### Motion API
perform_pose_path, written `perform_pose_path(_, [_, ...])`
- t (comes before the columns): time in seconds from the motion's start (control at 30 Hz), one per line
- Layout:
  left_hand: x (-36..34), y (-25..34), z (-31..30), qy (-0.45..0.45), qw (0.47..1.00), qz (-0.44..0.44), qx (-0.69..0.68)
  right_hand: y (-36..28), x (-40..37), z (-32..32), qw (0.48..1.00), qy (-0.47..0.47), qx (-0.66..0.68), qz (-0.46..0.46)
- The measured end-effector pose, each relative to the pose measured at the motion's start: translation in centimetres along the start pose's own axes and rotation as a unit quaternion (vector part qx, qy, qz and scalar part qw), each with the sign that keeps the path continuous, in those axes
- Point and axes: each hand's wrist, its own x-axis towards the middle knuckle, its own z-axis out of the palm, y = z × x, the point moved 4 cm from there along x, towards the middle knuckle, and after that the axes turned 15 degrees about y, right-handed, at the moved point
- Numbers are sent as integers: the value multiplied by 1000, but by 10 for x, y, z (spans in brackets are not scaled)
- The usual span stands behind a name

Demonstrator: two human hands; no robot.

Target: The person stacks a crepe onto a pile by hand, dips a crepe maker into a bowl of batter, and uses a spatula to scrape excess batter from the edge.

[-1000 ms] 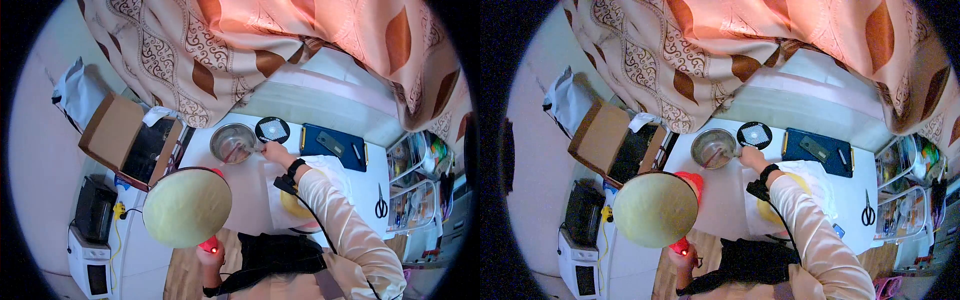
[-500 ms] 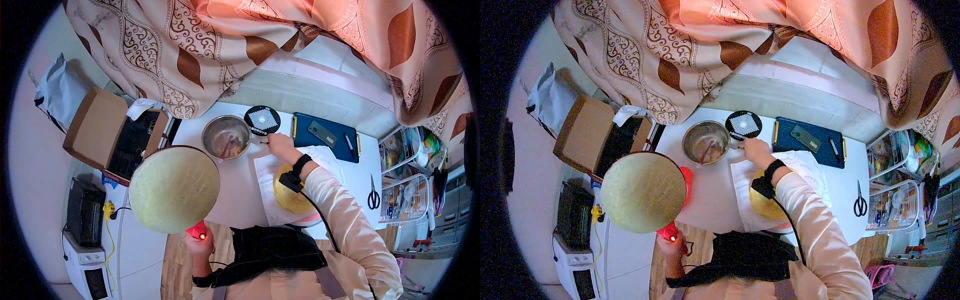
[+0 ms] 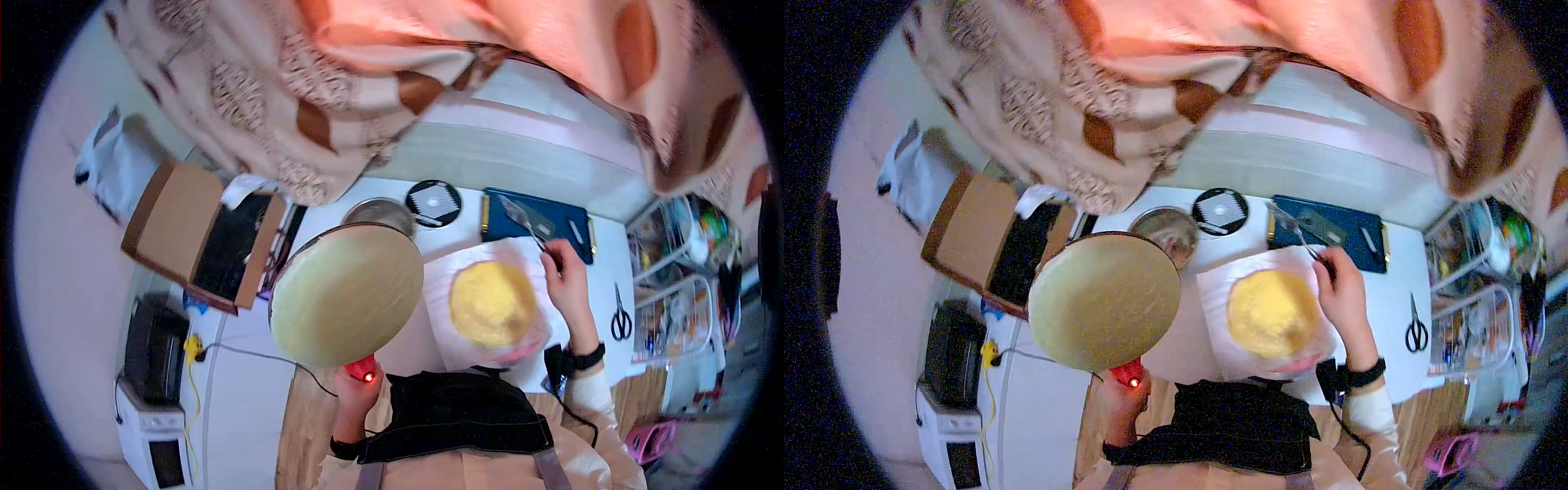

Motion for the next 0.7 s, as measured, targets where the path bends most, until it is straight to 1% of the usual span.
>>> perform_pose_path(0.03, [1,0,10,6,999,32,7,15,-18,-25,997,12,0,76])
perform_pose_path(0.07, [2,3,20,10,998,65,12,39,-41,-47,993,40,8,112])
perform_pose_path(0.1, [0,8,28,-12,997,77,12,53,-64,-68,990,70,-13,125])
perform_pose_path(0.13, [-2,11,35,-38,997,69,12,63,-89,-86,985,97,-34,139])
perform_pose_path(0.2, [-7,21,43,-75,995,65,23,86,-140,-114,967,139,-34,210])
perform_pose_path(0.23, [-13,31,49,-135,990,32,15,88,-163,-124,953,154,3,262])
perform_pose_path(0.27, [-18,40,55,-192,981,-2,4,95,-185,-134,949,160,1,272])
perform_pose_path(0.3, [-21,49,58,-211,977,25,6,109,-209,-143,933,172,22,316])
perform_pose_path(0.33, [-25,52,60,-218,976,29,9,113,-224,-149,915,185,45,356])
perform_pose_path(0.37, [-27,54,64,-236,971,17,-13,111,-232,-152,902,216,76,366])
perform_pose_path(0.4, [-31,55,67,-255,966,2,-33,104,-231,-154,900,222,75,368])
perform_pose_path(0.47, [-36,68,70,-278,960,-1,-20,80,-218,-162,923,241,46,295])
perform_pose_path(0.5, [-39,72,71,-296,955,-4,-9,67,-208,-165,927,256,61,268])
perform_pose_path(0.53, [-40,74,70,-301,953,-3,-10,59,-203,-168,926,260,58,268])
perform_pose_path(0.6, [-41,81,76,-348,934,-15,-74,33,-181,-175,950,292,18,106])
perform_pose_path(0.63, [-45,90,76,-355,929,-39,-99,15,-168,-176,951,301,19,66])
perform_pose_path(0.67, [-45,96,77,-358,927,-37,-102,1,-155,-177,950,304,16,64])
perform_pose_path(0.7, [-46,99,76,-359,928,-33,-98,-19,-141,-175,963,267,-18,-27])
